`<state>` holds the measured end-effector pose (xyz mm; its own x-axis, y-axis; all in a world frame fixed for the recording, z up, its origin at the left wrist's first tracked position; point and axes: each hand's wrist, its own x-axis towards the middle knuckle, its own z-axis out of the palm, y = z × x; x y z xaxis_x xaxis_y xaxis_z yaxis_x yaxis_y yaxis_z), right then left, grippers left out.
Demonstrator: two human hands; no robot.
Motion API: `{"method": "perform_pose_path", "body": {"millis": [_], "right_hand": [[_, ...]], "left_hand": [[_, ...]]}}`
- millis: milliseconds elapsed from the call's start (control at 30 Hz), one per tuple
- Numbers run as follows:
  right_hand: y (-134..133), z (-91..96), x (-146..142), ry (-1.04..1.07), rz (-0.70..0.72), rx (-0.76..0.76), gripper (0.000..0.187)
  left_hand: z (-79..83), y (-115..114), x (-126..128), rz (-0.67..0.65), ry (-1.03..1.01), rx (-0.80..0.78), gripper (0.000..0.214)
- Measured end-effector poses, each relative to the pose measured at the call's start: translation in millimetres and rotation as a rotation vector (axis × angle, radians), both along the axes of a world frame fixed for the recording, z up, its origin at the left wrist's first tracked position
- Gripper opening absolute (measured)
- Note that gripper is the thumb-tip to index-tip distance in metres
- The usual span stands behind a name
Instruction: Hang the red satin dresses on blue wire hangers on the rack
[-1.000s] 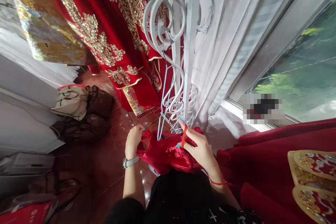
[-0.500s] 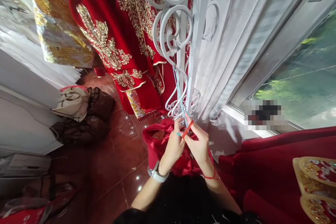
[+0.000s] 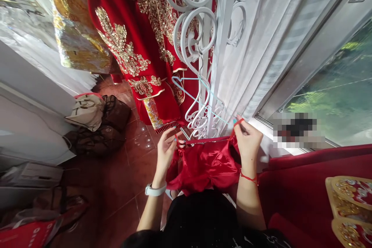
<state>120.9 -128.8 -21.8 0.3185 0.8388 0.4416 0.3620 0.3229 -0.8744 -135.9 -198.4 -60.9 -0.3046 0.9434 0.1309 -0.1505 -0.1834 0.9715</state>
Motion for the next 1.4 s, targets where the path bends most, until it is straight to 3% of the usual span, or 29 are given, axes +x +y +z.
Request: {"method": "perform_pose_path", "body": {"millis": [67, 233, 433, 667, 867, 933, 1067, 1233, 1400], "right_hand": [[9.8, 0.2, 8.2, -0.026, -0.081, 0.079, 0.035], [35.1, 6.3, 17.1, -0.098, -0.109, 0.229, 0.022], [55.5, 18.0, 30.9, -0.197, -0.185, 0.286, 0.005], [74.0, 42.2, 45.9, -0.199, -0.061, 0.252, 0.002], [85.0, 45.5, 50.2, -0.187, 0.021, 0.191, 0.006], [86.6, 45.7, 52.7, -0.179, 0.032, 0.188, 0.008], [90.7, 47.2, 58.8, -0.165, 0.065, 0.164, 0.013], [95.6, 45.9, 59.9, -0.134, 0.127, 0.137, 0.017], [106.3, 37.9, 54.7, -0.148, 0.203, 0.115, 0.014]], "left_hand": [[-2.3, -5.2, -12.0, 0.09, -0.026, 0.002, 0.069], [7.2, -11.7, -39.0, 0.357, 0.072, 0.082, 0.093], [33.2, 2.8, -78.7, 0.403, 0.316, 0.187, 0.092], [68.1, 56.1, -108.8, 0.204, 0.458, 0.304, 0.09], [94.1, 118.5, -105.2, -0.184, 0.558, 0.193, 0.084], [98.1, 130.7, -105.9, -0.247, 0.585, 0.164, 0.079], [95.1, 137.1, -121.9, -0.22, 0.586, 0.151, 0.083], [87.6, 127.7, -148.1, -0.199, 0.519, 0.102, 0.102], [107.6, 127.3, -118.9, -0.291, 0.547, 0.103, 0.101]]}}
